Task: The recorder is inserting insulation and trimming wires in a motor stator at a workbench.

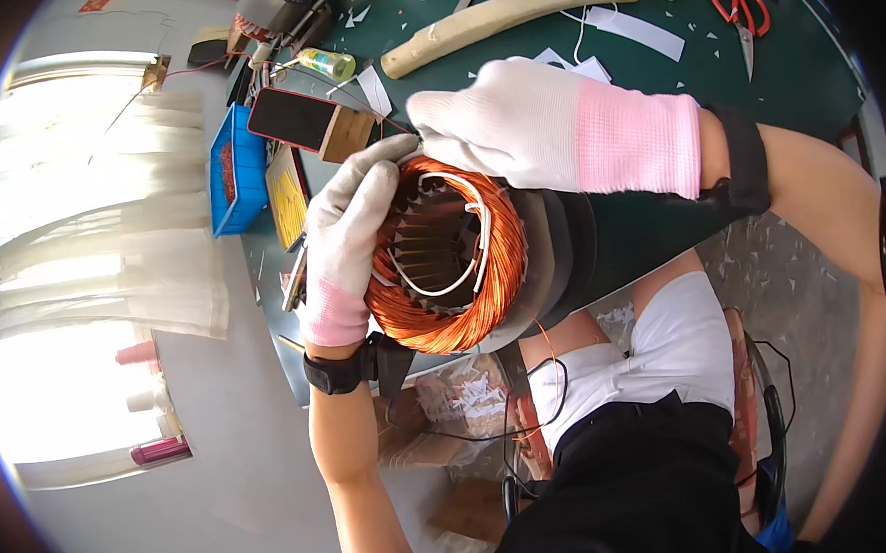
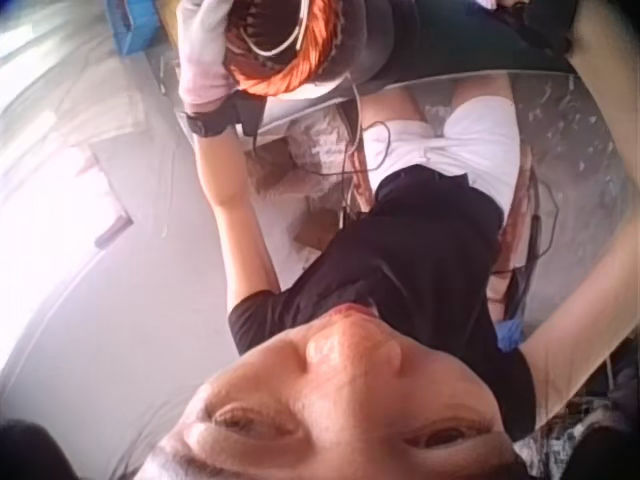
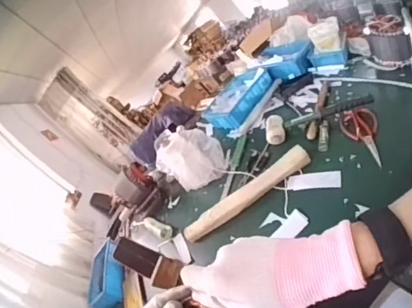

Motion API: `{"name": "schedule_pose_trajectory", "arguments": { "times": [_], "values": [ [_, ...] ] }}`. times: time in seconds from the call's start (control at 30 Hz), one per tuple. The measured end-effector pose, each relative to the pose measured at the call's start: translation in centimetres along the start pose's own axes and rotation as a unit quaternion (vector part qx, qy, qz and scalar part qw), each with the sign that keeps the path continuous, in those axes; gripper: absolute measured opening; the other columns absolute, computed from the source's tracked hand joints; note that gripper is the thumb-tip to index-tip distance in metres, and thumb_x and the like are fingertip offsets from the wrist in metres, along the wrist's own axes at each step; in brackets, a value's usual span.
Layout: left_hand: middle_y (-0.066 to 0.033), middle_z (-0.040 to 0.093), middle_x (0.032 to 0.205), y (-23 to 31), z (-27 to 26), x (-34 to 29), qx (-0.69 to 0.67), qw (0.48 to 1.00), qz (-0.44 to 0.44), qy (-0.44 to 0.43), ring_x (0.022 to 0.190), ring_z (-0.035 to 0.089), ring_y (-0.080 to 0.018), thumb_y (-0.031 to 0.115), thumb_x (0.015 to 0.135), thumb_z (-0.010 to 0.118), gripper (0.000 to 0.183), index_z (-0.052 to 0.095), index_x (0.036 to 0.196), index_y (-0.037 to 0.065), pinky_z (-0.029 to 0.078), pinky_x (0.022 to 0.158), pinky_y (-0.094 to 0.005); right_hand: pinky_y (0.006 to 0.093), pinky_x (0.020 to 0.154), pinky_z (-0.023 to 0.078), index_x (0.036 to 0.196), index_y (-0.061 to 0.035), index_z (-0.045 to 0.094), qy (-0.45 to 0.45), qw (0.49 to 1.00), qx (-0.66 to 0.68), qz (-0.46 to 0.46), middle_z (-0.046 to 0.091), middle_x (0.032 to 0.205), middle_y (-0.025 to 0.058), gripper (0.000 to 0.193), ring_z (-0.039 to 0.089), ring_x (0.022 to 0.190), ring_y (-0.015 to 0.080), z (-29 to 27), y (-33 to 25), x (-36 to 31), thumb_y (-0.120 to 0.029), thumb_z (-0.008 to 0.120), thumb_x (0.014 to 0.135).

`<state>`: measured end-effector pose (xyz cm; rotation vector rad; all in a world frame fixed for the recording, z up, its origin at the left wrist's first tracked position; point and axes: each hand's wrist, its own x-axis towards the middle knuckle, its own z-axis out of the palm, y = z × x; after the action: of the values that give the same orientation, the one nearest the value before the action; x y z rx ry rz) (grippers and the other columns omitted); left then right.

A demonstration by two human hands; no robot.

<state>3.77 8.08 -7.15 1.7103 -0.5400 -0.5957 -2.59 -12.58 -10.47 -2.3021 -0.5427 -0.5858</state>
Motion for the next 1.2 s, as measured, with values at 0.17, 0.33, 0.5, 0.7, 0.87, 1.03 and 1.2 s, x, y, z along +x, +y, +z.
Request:
{"name": "schedule_pose_trajectory", "arguments": {
  "times": [0.17, 0.33, 0.5, 0.7, 0.87, 1.03, 1.2],
  "values": [
    [-0.0079, 0.067, 0.106, -1.2, -1.5, -0.1, -0.021, 0.999, 0.020, 0.024, 0.095, 0.063, -0.0112, 0.007, 0.095, 0.051, 0.027, 0.060, 0.118, -0.003, 0.051, 0.084, -0.0241, 0.0395, 0.057, 0.051, 0.099, -0.0019, 0.053, -0.067, 0.991, -0.076, -0.083, 0.060, 0.066, 0.0176, 0.020, 0.065, 0.066, 0.0339, 0.4, 0.0, 3.2, -0.021, 0.052, 0.096],
    [-0.0062, 0.066, 0.109, -0.5, -0.4, -0.3, 0.053, 0.998, -0.006, 0.038, 0.096, 0.061, -0.0093, 0.007, 0.094, 0.052, 0.028, 0.062, 0.119, -0.003, 0.049, 0.087, -0.0250, 0.0413, 0.053, 0.047, 0.100, -0.0035, 0.054, -0.013, 0.999, 0.019, -0.039, 0.059, 0.065, 0.0190, 0.018, 0.062, 0.063, 0.0369, 0.2, 0.3, 0.6, -0.021, 0.053, 0.096],
    [-0.0098, 0.067, 0.106, -0.2, -0.4, -0.3, -0.063, 0.998, 0.007, 0.006, 0.091, 0.065, -0.0123, 0.008, 0.093, 0.055, 0.029, 0.060, 0.119, -0.004, 0.052, 0.084, -0.0249, 0.0412, 0.055, 0.046, 0.098, -0.0014, 0.053, 0.018, 0.996, 0.037, -0.084, 0.058, 0.068, 0.0203, 0.017, 0.062, 0.065, 0.0363, 0.2, 0.5, 1.4, -0.018, 0.053, 0.096],
    [-0.0101, 0.067, 0.108, -1.2, -0.8, -0.7, -0.045, 0.998, -0.003, 0.037, 0.097, 0.063, -0.0123, 0.003, 0.091, 0.054, 0.030, 0.060, 0.119, -0.004, 0.051, 0.087, -0.0262, 0.0404, 0.057, 0.048, 0.100, -0.0021, 0.051, -0.050, 0.995, 0.037, -0.076, 0.058, 0.070, 0.0190, 0.017, 0.061, 0.066, 0.0361, -0.2, 0.2, 1.8, -0.018, 0.053, 0.096],
    [-0.0111, 0.067, 0.111, -0.7, 0.0, -0.1, -0.035, 0.999, 0.032, 0.015, 0.093, 0.064, -0.0128, 0.005, 0.090, 0.055, 0.031, 0.062, 0.118, -0.004, 0.051, 0.086, -0.0258, 0.0396, 0.057, 0.047, 0.097, -0.0013, 0.053, -0.004, 0.997, 0.008, -0.076, 0.057, 0.068, 0.0173, 0.015, 0.062, 0.065, 0.0328, -0.1, 0.9, 0.5, -0.016, 0.056, 0.093],
    [-0.0075, 0.067, 0.106, -2.3, -2.3, 0.3, -0.018, 0.998, 0.053, 0.028, 0.083, 0.062, -0.0075, 0.007, 0.088, 0.055, 0.030, 0.060, 0.115, -0.003, 0.049, 0.069, -0.0198, 0.0342, 0.057, 0.050, 0.091, -0.0015, 0.055, -0.016, 0.976, -0.091, -0.195, 0.060, 0.066, 0.0131, 0.014, 0.064, 0.063, 0.0252, 0.2, 0.4, 3.5, -0.015, 0.057, 0.092],
    [-0.0099, 0.066, 0.112, -2.5, -1.7, -0.2, -0.063, 0.996, 0.067, 0.009, 0.093, 0.064, -0.0113, 0.010, 0.094, 0.054, 0.030, 0.059, 0.121, -0.003, 0.051, 0.082, -0.0238, 0.0363, 0.060, 0.046, 0.084, 0.0045, 0.063, -0.196, 0.895, -0.183, -0.357, 0.063, 0.075, 0.0190, 0.020, 0.060, 0.066, 0.0306, -4.7, 1.4, 6.0, -0.012, 0.053, 0.087]
  ]
}}
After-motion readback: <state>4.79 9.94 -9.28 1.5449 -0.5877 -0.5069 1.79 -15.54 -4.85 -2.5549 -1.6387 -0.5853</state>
